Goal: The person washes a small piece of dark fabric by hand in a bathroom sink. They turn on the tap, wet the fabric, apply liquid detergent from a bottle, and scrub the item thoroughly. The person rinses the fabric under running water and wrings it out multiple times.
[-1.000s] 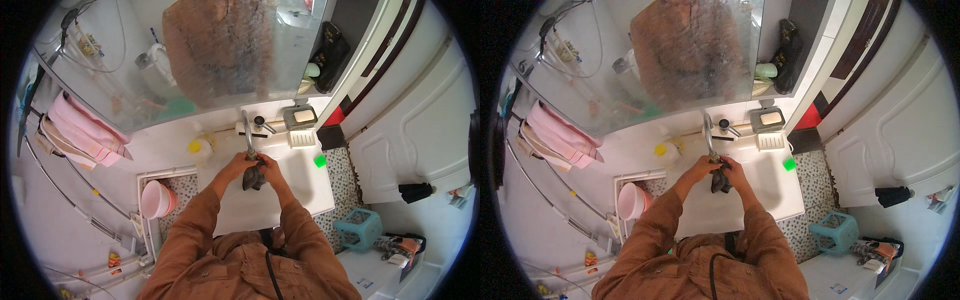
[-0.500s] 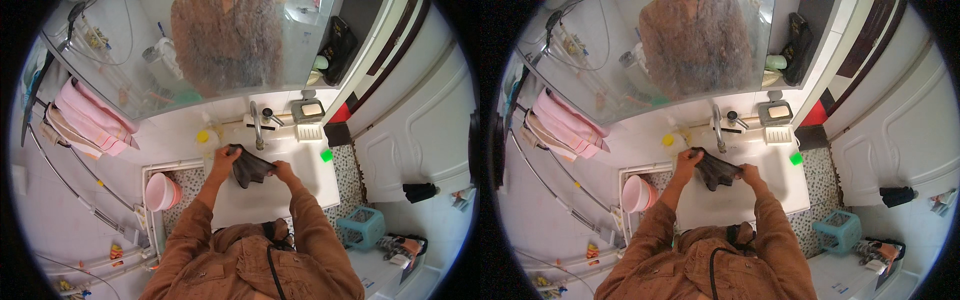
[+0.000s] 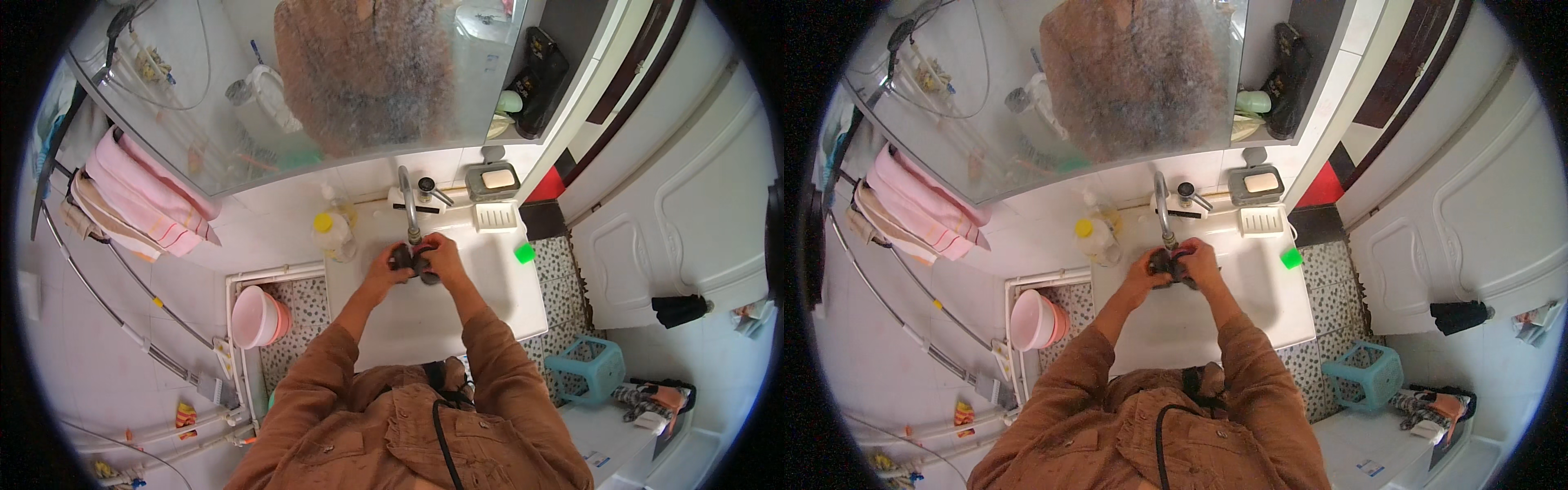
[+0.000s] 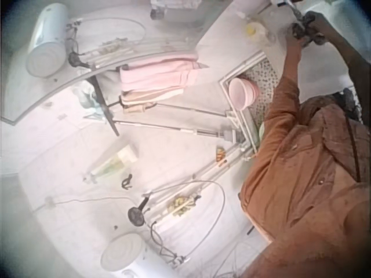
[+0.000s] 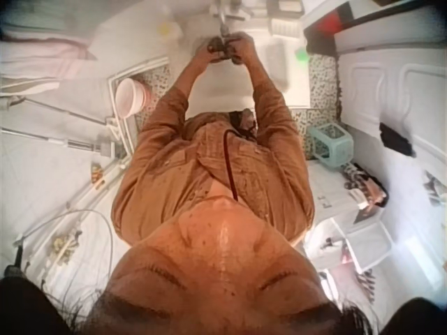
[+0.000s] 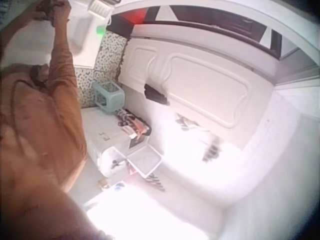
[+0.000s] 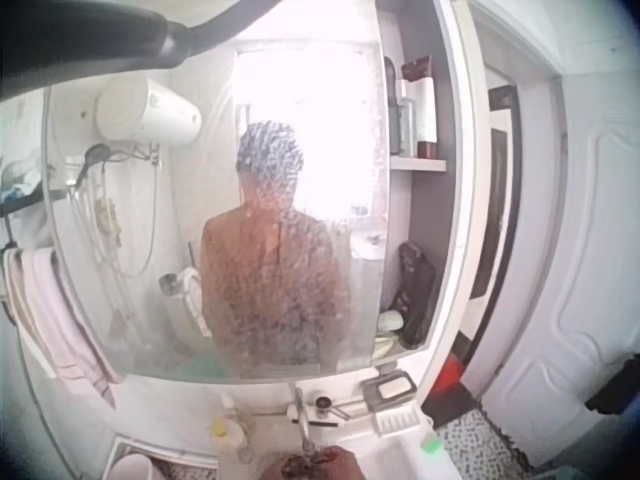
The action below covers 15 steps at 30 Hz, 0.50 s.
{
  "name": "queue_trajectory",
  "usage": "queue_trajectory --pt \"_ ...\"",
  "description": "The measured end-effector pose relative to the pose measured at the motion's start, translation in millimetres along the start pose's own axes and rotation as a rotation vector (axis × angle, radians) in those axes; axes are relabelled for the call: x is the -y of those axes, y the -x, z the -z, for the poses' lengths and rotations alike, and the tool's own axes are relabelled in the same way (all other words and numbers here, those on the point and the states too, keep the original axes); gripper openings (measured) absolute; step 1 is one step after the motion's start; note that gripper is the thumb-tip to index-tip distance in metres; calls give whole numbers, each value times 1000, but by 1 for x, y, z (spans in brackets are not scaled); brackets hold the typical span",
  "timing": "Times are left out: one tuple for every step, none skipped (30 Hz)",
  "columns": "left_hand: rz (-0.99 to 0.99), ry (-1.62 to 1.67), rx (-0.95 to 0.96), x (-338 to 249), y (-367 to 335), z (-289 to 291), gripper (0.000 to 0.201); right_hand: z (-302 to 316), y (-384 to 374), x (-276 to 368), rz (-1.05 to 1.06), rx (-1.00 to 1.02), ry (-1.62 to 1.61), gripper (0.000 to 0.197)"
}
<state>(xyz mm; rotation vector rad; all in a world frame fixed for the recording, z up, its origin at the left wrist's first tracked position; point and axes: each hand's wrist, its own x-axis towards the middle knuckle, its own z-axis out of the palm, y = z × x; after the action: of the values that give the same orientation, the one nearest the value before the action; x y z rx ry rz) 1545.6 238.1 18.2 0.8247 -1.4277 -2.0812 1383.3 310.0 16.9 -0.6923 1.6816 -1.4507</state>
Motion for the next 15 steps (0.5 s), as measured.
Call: queue_trajectory --pt "1 -16 73 -4 3 -10 40 -7 4 7 72 27 135 21" --pt "-119 -167 100 -13 4 -20 44 -9 7 9 142 50 270 20" --pt "-241 -318 126 -23 2 -29 47 -7 7 7 217 31 296 18" --pt "-363 -469 143 -30 2 -33 51 -5 10 9 187 38 235 19" --pt "-462 -737 26 -30 1 -35 52 -2 14 12 157 43 175 21" --pt "-556 -1004 -96 -30 1 -36 53 -1 17 15 127 49 115 22" --pt "-649 -1270 -215 -30 1 -38 55 0 18 15 182 31 148 24" --pt "-561 -1209 -125 -26 -3 -37 51 1 19 16 237 14 181 26" --pt "-473 -1145 -36 -19 -9 -34 47 1 21 16 291 -3 215 27" --pt "-387 -1081 49 -16 -14 -31 43 0 22 18 270 7 185 30" --pt "-349 -1036 25 -12 -16 -27 40 0 23 19 249 17 155 33" --pt "-312 -992 -1 -9 -16 -23 37 0 25 20 228 29 126 36" --pt "-272 -949 -22 -10 -15 -21 34 1 27 21 146 50 -2 35" --pt "-241 -858 -38 -11 -16 -18 30 1 29 23 64 73 -130 33" --pt "-210 -768 -54 -13 -16 -14 27 1 30 23 -19 97 -257 32"
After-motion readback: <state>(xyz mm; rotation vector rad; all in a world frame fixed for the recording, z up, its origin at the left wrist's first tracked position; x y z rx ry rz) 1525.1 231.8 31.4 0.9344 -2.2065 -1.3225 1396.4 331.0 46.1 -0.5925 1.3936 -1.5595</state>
